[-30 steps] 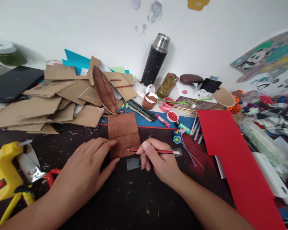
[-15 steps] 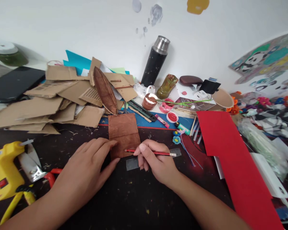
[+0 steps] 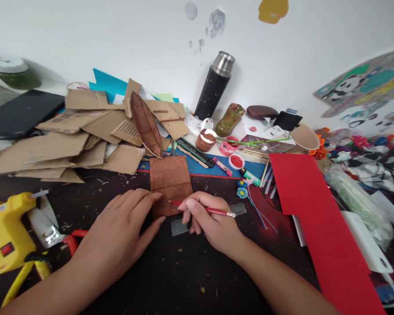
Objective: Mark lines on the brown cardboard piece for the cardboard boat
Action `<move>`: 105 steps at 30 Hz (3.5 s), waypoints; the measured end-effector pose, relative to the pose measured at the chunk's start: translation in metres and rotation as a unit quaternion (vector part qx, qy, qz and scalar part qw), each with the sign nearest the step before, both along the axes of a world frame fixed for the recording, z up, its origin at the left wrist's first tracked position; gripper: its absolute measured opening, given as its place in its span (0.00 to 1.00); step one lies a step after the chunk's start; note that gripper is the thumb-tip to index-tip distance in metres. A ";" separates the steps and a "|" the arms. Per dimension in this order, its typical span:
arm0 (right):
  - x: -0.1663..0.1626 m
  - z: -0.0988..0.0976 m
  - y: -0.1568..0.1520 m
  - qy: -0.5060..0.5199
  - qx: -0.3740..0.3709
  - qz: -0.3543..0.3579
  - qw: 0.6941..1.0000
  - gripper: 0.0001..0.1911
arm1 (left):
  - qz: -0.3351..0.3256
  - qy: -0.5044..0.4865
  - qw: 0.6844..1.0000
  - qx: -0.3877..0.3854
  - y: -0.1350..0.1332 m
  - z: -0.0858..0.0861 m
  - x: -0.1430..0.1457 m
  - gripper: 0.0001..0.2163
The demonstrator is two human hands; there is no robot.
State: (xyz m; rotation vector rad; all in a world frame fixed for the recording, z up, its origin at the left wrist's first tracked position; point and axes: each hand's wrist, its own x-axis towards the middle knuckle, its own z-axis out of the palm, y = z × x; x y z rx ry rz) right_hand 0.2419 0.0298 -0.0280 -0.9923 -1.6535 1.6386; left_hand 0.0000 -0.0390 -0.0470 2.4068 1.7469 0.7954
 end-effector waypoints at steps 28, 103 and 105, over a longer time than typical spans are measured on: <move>0.001 0.007 0.001 0.000 -0.022 0.018 1.000 0.25 | 0.004 0.005 1.000 0.003 0.000 0.001 0.000 0.18; 0.011 0.007 0.007 -0.025 -0.010 -0.071 0.997 0.28 | -0.003 0.027 0.999 0.027 0.002 -0.002 -0.002 0.19; 0.011 0.006 0.007 -0.024 -0.008 -0.066 0.997 0.28 | 0.000 0.027 0.999 0.025 0.002 -0.003 -0.002 0.19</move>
